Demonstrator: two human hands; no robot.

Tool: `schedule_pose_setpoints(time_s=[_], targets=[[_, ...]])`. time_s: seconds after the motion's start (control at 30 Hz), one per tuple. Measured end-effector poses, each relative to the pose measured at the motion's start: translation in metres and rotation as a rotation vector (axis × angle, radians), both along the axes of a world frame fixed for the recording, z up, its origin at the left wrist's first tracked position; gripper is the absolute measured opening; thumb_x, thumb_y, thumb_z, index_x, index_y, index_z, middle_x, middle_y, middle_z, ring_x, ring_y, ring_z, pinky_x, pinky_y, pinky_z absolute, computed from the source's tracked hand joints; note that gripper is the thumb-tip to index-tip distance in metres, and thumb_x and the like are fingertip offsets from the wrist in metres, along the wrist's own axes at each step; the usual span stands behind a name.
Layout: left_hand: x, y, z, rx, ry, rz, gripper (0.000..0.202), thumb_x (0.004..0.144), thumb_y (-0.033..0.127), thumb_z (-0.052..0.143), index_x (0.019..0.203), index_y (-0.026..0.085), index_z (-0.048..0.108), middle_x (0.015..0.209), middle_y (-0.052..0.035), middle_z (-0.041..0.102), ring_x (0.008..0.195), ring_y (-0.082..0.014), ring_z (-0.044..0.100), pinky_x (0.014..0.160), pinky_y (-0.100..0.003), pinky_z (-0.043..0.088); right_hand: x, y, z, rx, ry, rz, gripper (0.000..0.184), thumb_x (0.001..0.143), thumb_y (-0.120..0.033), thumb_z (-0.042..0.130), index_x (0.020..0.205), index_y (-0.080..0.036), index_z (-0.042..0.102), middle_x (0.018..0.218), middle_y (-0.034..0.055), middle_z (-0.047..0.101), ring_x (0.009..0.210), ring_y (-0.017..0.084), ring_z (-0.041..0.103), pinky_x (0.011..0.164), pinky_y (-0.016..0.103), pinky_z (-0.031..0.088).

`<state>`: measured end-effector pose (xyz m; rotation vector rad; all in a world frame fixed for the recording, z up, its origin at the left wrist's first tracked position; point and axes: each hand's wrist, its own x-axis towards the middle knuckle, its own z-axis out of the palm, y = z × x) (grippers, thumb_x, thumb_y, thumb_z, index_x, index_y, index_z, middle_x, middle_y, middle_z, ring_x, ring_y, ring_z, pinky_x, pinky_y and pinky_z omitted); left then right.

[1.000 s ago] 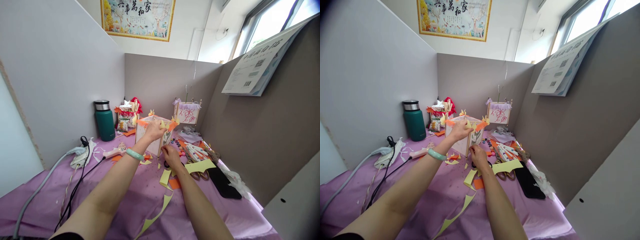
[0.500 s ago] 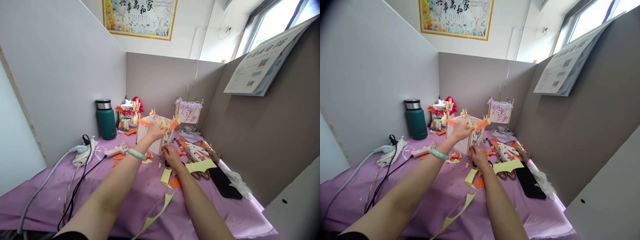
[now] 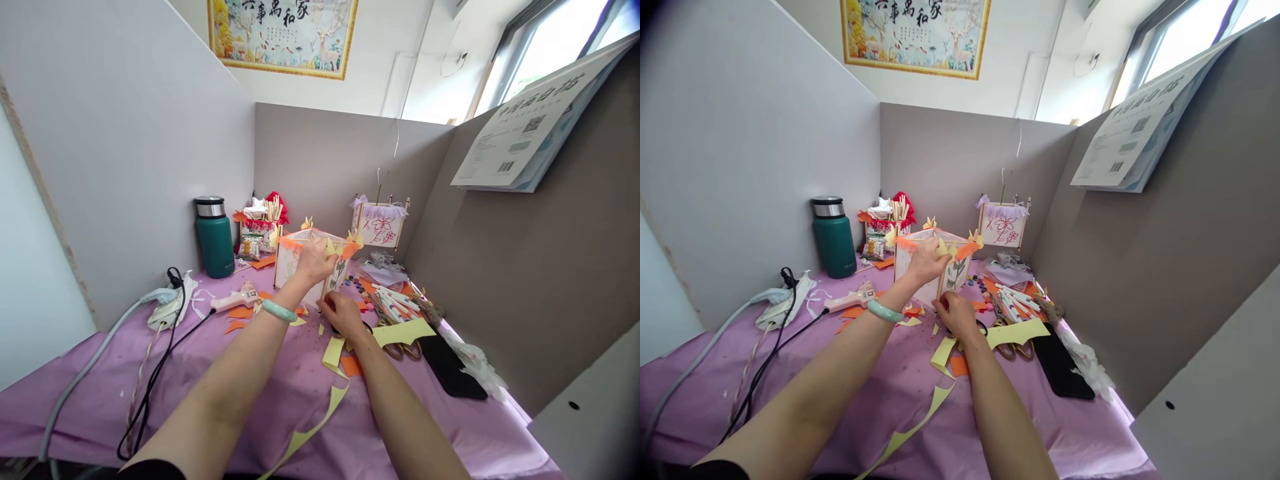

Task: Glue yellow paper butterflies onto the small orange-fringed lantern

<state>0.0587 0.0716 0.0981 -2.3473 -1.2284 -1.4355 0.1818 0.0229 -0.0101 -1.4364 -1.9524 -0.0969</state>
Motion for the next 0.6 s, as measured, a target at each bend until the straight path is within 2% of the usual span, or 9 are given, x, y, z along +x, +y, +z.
schedule_pose_setpoints(time_s=[0.37, 0.47, 0.6], targets=[[0.006, 0.002, -0.014, 0.139, -0.128, -0.041, 0.015, 0.076, 0.023, 0.055, 0.087, 0.018, 0.046, 0.085, -0.0077, 0.055, 0.087, -0.0233, 0.053, 0.077, -0.037, 0.044, 0.0, 0.0, 0.0, 0.012, -0.059, -0.024, 0.028, 0.087, -0.042, 0.048, 0.073, -0.019, 0.056, 0.068, 0.0023, 0.061, 0.058, 0.014, 0.053, 0.054, 0.025, 0.029], [0.005, 0.001, -0.024, 0.238, -0.14, -0.078, 0.03, 0.076, 0.027, 0.059, 0.1, 0.016, 0.046, 0.095, -0.0104, 0.056, 0.096, -0.0255, 0.052, 0.084, -0.041, 0.044, 0.001, 0.001, 0.0, 0.015, -0.062, -0.027, 0.029, 0.088, -0.043, 0.047, 0.072, -0.019, 0.055, 0.068, 0.0021, 0.061, 0.059, 0.014, 0.053, 0.055, 0.024, 0.029], [0.001, -0.006, -0.038, 0.356, -0.195, -0.095, 0.054, 0.074, 0.033, 0.064, 0.119, 0.016, 0.039, 0.119, -0.0147, 0.05, 0.116, -0.0275, 0.044, 0.098, -0.044, 0.036, 0.001, 0.002, -0.001, 0.008, -0.063, -0.013, 0.029, 0.088, -0.043, 0.047, 0.073, -0.019, 0.055, 0.07, 0.0022, 0.062, 0.06, 0.014, 0.054, 0.055, 0.024, 0.029]])
